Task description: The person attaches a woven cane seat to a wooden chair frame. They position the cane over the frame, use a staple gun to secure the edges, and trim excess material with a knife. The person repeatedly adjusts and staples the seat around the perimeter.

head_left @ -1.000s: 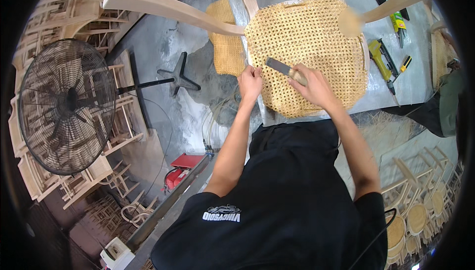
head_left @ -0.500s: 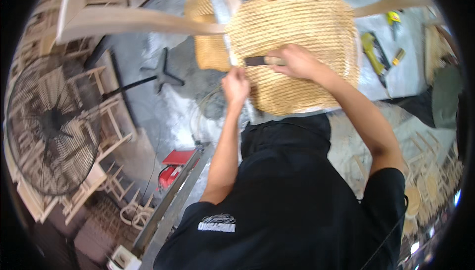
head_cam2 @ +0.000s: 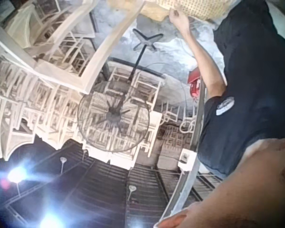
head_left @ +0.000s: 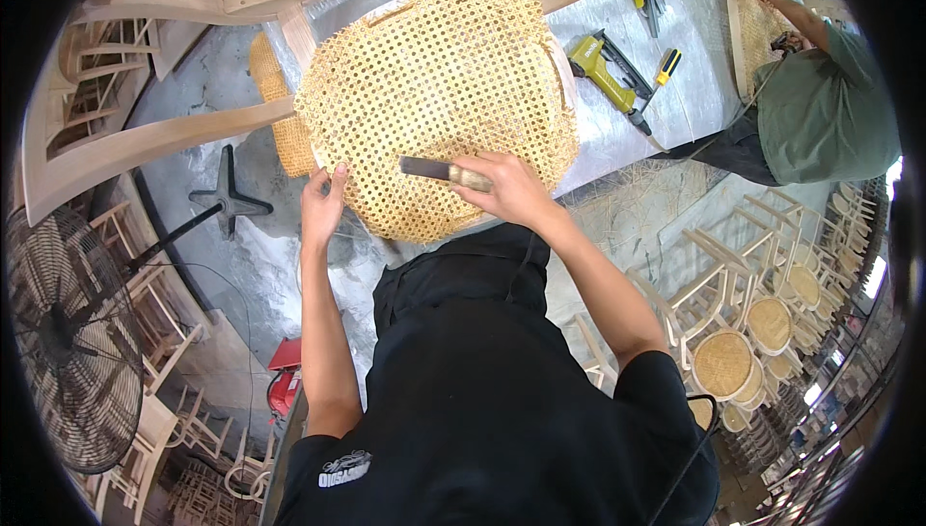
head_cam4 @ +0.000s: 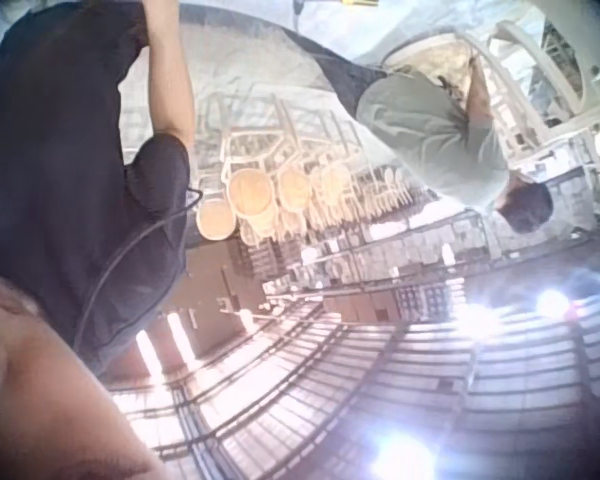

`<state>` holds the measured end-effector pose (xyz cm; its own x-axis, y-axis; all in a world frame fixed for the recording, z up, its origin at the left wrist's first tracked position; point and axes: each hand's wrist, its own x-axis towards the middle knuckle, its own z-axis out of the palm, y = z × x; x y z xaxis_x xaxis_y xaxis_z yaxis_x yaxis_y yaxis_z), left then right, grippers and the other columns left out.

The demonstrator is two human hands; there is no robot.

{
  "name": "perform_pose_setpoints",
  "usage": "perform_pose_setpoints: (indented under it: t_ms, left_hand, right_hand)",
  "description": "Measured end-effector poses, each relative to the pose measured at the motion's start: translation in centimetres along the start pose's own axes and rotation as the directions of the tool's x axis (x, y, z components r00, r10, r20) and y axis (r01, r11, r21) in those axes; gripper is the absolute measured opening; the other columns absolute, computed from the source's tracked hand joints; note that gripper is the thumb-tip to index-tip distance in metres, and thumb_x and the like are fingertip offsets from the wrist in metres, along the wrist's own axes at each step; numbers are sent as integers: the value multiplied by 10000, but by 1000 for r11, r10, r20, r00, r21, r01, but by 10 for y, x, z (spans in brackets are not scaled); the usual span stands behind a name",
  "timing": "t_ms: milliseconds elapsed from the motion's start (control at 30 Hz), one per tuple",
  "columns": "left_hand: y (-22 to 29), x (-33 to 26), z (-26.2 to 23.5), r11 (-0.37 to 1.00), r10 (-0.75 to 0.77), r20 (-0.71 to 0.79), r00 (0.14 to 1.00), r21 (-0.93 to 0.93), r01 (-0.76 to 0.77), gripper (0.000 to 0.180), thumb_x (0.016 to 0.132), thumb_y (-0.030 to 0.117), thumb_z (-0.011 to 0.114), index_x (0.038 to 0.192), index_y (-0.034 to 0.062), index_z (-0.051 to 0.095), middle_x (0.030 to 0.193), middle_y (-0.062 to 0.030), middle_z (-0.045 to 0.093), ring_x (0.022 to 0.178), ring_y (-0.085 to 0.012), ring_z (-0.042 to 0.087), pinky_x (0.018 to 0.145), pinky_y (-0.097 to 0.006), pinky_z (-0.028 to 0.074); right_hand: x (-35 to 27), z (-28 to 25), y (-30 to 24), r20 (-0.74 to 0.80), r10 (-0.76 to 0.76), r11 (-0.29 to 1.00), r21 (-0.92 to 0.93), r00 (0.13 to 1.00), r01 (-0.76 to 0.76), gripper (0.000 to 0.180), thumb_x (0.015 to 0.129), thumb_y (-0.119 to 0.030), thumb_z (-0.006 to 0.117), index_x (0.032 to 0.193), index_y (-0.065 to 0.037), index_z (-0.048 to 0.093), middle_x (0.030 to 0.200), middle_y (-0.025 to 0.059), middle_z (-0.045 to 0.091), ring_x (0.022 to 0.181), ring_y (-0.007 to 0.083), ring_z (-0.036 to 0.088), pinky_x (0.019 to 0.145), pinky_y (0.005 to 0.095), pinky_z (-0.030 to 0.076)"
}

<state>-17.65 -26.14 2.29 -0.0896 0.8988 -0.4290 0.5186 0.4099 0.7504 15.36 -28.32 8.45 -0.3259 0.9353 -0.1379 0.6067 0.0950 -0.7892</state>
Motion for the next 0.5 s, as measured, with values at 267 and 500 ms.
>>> perform_pose_setpoints:
  t_ms: [267, 500]
  left_hand:
    - [20, -8, -2, 982, 108, -91, 990, 167, -92, 363, 979, 326, 605, 1011, -20, 712, 914, -244, 714, 851, -293, 713, 778, -388, 519]
    - [18, -2, 5, 946, 218, -134, 967, 272, -176, 282, 953, 234, 622, 892, -28, 707, 764, -235, 643, 627, -324, 622, 622, -404, 471]
  right_hand:
    - [0, -1, 6, -35, -30, 999, -45, 999, 28, 375, 841, -248, 764, 1133, -26, 685, 1076, 187, 707, 953, 366, 689, 822, 405, 560]
    - [58, 11, -30, 131, -144, 980, -118, 981, 159, 360, 888, -302, 696, 1156, -65, 659, 983, 191, 694, 877, 402, 674, 763, 462, 553]
